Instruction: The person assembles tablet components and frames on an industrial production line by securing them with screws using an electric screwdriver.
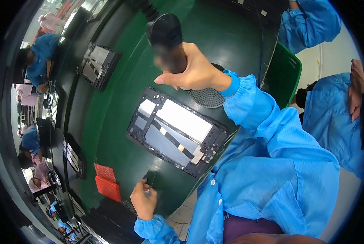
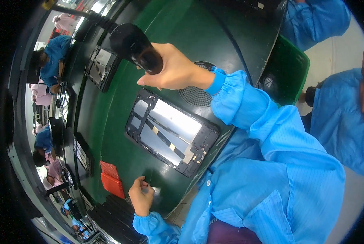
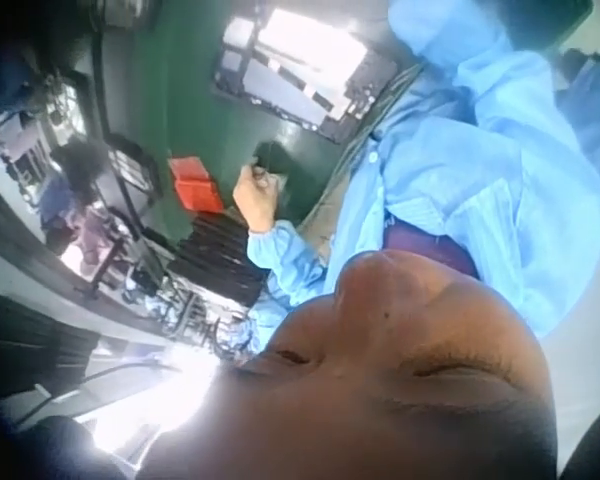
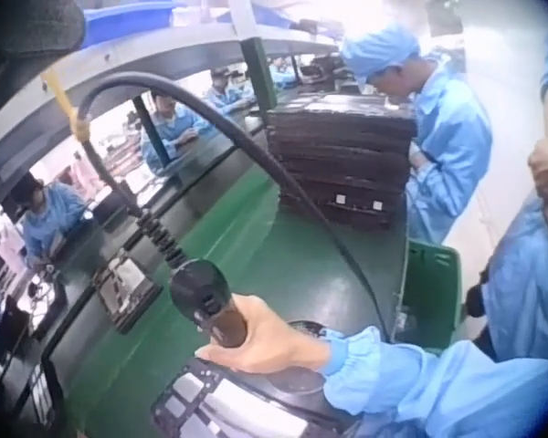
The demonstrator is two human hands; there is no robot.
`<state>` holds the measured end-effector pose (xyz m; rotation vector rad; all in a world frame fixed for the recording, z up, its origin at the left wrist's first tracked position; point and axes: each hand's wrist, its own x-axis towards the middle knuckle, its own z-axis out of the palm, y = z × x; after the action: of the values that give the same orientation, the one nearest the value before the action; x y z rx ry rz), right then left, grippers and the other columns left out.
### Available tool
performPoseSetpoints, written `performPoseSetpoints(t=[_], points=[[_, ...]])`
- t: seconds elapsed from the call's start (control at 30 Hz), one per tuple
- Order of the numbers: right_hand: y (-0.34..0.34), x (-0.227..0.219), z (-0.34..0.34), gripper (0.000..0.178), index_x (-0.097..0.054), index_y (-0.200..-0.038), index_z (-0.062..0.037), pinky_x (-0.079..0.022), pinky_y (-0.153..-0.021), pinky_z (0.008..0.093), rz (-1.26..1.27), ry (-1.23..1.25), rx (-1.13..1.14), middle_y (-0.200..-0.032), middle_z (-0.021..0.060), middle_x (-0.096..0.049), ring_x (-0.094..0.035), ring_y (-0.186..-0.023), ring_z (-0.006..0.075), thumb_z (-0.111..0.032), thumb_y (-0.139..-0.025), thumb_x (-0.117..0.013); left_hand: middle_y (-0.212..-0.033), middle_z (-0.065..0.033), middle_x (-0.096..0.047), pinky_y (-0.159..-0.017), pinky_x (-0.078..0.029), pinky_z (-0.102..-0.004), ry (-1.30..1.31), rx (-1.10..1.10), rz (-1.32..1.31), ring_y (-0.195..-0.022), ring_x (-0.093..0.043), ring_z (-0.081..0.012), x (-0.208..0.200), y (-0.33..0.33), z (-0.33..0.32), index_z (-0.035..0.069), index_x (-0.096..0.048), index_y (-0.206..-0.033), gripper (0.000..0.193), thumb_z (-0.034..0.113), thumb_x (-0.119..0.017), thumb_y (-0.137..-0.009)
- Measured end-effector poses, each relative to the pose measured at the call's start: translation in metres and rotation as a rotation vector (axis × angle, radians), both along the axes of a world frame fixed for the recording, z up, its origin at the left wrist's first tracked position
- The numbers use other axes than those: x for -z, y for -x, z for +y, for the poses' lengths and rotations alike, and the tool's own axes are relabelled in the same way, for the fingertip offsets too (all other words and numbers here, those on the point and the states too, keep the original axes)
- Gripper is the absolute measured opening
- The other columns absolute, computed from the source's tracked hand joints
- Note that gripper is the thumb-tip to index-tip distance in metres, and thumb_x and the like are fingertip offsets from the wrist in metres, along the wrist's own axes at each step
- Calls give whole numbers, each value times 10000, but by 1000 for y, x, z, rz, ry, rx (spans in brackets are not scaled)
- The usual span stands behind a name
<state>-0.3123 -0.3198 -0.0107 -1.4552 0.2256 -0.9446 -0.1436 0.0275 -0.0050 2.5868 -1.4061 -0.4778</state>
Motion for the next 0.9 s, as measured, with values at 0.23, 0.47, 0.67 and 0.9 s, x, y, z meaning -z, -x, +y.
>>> performPoseSetpoints(t=[0.23,0.47,0.67,0.9], points=[[1,-3,0,306,-524,-948,-4,-394,-433,228,-26,-7,0,-600,20,-552,-535,-484,75,-14,-724,-732,-694,-126,-592,-596,-486,-288,42,45,11,-615,-603,-209,4,-3,2,-47,-595,-879,252,-56,-601,-627],[56,-66,-20,194,-540,-962,0,-425,-501,242,13,309,266,-637,24,-554,-530,-518,82,-41,-804,-645,-707,-134,-592,-532,-467,-323,268,73,92,-596,-591,-240,-40,23,-42,-6,-603,-786,169,-45,-621,-622],[209,-89,-55,207,-587,-1008,-63,-459,-674,277,-41,466,-14,-743,49,-571,-553,-652,137,-189,-915,-452,-740,-140,-619,-598,-491,-311,632,784,397,-648,-618,-235,-47,107,-231,-8,-621,-839,187,24,-632,-655],[222,-114,-86,203,-598,-1033,-140,-489,-795,336,184,476,-1050,-1038,107,-618,-590,-911,216,-256,-931,-467,-734,-175,-622,-629,-508,-409,625,821,322,-712,-618,-341,4,225,-281,10,-621,-720,67,42,-606,-663]])
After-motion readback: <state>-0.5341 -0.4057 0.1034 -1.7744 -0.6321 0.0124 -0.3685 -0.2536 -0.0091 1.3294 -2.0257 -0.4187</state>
